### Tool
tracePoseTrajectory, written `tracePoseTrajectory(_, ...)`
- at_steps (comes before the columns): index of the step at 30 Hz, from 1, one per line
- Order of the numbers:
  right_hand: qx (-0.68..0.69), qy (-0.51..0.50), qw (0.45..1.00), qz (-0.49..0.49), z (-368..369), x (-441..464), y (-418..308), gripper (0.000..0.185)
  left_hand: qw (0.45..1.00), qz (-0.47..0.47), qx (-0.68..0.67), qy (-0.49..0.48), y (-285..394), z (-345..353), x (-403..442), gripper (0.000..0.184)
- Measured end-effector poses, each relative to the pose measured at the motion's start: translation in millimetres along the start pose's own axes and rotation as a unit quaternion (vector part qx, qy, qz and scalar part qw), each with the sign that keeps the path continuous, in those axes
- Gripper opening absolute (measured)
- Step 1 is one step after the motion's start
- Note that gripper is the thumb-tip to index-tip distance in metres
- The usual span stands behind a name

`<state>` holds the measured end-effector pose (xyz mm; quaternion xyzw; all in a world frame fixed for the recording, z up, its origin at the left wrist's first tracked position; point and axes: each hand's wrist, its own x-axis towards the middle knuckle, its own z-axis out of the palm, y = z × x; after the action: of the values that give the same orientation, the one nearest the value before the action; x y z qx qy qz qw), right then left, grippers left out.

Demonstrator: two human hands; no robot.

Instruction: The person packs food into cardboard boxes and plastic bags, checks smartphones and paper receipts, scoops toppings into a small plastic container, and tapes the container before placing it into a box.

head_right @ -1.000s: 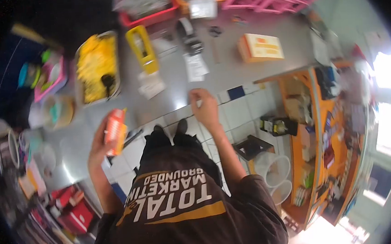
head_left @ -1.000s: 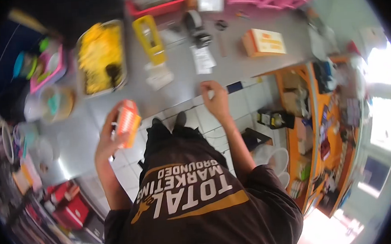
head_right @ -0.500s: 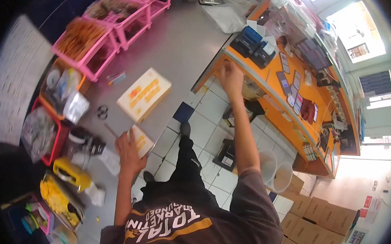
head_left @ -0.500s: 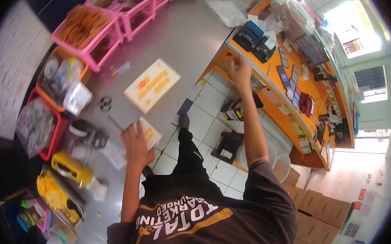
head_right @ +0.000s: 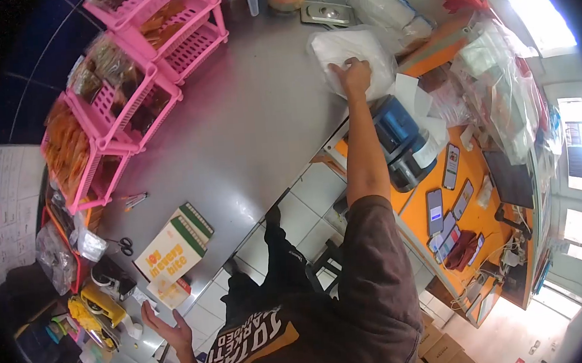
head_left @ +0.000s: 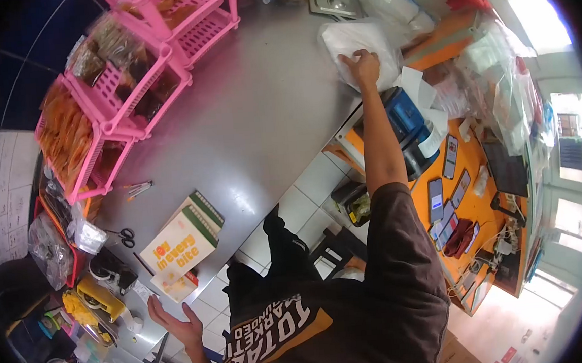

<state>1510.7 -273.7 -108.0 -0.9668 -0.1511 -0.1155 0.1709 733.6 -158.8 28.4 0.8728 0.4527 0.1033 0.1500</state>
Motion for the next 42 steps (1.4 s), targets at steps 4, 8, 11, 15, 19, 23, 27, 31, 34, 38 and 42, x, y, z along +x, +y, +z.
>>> tracePoseTrajectory(4, 0.077, -0.028, 0.995, 0.049, 9, 10, 7, 0.038, 0.995, 0.018, 0.014, 0.094, 44, 0, 27, 0.056)
tracePoseTrajectory(8, -0.021, 0.035, 0.999, -0.034, -12, 13, -7, 0.019, 0.985, 0.105, -0.011, 0.139, 91, -1, 60, 0.053)
tracePoseTrajectory(11, -0.005, 0.056, 0.998, -0.017, -90, 19, -50, 0.019, 0.972, 0.187, -0.07, 0.122, 132, 12, 86, 0.05)
tracePoseTrajectory(15, 0.237, 0.299, 0.923, 0.042, -148, 43, -83, 0.017, 0.929, 0.215, -0.295, -0.061, 192, 55, 139, 0.05)
tracePoseTrajectory(19, 0.388, 0.315, 0.866, -0.02, -269, -29, -131, 0.018, 0.743, 0.135, -0.613, -0.23, 252, 90, 200, 0.082)
tracePoseTrajectory(23, 0.558, 0.199, 0.8, -0.095, -359, -196, -121, 0.014, 0.428, 0.128, -0.776, -0.446, 294, 83, 202, 0.123)
tracePoseTrajectory(27, 0.64, 0.027, 0.763, 0.089, -371, -296, -45, 0.024, 0.405, 0.08, -0.714, -0.566, 293, 109, 150, 0.129)
tracePoseTrajectory(31, 0.498, -0.001, 0.841, 0.209, -339, -358, 73, 0.025, 0.576, -0.009, -0.532, -0.621, 298, 115, 61, 0.057)
tracePoseTrajectory(34, 0.139, 0.173, 0.956, 0.192, -271, -394, 200, 0.023, 0.542, 0.017, -0.461, -0.702, 296, 149, 28, 0.03)
tracePoseTrajectory(38, -0.101, 0.127, 0.975, 0.153, -245, -409, 324, 0.034, 0.581, -0.036, -0.461, -0.67, 323, 151, -7, 0.023)
tracePoseTrajectory(42, -0.11, 0.06, 0.982, 0.139, -246, -403, 354, 0.039, 0.598, -0.067, -0.469, -0.647, 347, 163, -29, 0.021)
